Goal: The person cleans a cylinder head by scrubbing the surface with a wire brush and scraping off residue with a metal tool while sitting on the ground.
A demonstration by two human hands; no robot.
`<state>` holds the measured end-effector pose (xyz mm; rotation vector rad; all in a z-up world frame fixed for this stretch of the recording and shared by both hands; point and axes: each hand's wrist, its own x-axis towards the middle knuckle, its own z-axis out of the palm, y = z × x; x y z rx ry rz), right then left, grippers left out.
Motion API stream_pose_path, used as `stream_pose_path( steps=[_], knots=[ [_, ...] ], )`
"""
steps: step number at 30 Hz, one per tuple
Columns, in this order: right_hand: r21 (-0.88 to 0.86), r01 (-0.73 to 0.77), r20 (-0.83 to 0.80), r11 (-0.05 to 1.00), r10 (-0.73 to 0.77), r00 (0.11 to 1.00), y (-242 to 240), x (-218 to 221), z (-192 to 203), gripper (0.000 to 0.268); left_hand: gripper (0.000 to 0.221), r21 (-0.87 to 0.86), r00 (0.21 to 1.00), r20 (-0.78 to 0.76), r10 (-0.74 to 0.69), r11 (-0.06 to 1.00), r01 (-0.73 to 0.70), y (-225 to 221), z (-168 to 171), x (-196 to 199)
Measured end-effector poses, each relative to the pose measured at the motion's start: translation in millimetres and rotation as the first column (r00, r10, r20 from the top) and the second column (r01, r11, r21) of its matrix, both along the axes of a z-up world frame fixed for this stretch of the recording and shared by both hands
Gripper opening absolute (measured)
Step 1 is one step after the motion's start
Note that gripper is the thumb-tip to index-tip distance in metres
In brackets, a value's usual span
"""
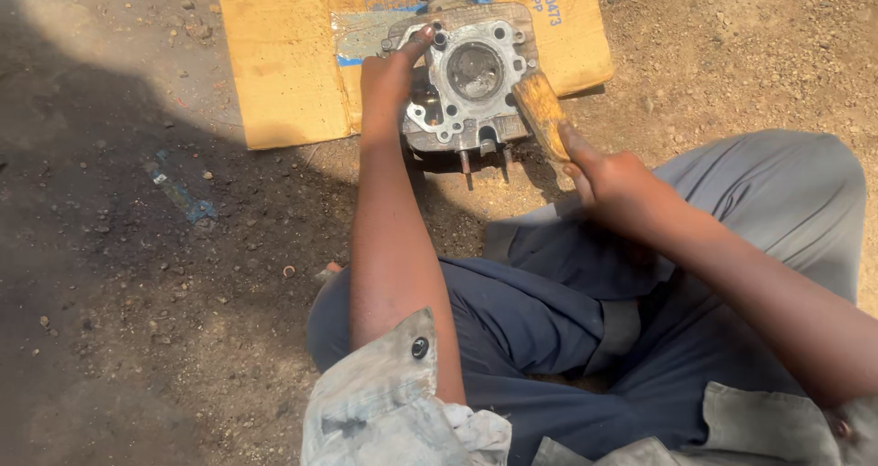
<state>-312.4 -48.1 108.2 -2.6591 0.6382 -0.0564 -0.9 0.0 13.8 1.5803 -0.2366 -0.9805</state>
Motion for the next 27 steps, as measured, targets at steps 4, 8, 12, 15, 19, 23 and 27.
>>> stream_pose_path(
  steps=[4,8,12,15,19,23,27],
  knots=[
    [0.043,0.219,-0.2,0.975,-0.206,0.958,-53,87,13,0.062,0.082,0.042,0.995,0.099,-0.01,0.999,0.005,-7,-3,6],
    [0.153,0.392,-0.352,0.907,-0.321,0.88,-52,90,36,0.064,0.079,0.037,0.999,0.025,-0.019,0.999,0.018,6,-3,-8],
    [-0.004,-0.001,-0.076,1.0,0.001,0.997,-4,4,12,0.065,0.083,0.116,0.992,0.128,0.007,0.993,-0.022,1,-8,-2],
    [-0.089,0.085,-0.127,0.992,-0.096,0.987,-33,58,21,0.061,0.083,0.063,0.993,0.109,0.045,0.997,-0.052,-9,-19,0],
    [0.156,0.493,-0.414,0.856,-0.396,0.819,-55,121,64,0.059,0.077,0.186,0.994,0.1,0.051,0.98,-0.069,-11,-12,5],
    [0.007,0.11,-0.098,0.994,-0.109,0.989,-33,39,20,0.06,0.077,0.116,0.997,0.055,0.062,0.991,-0.068,0,-11,2],
    [-0.073,0.055,-0.105,0.996,-0.063,0.992,-55,57,1,0.056,0.084,0.218,0.975,0.219,0.034,0.972,-0.083,-10,-15,6]
  ],
)
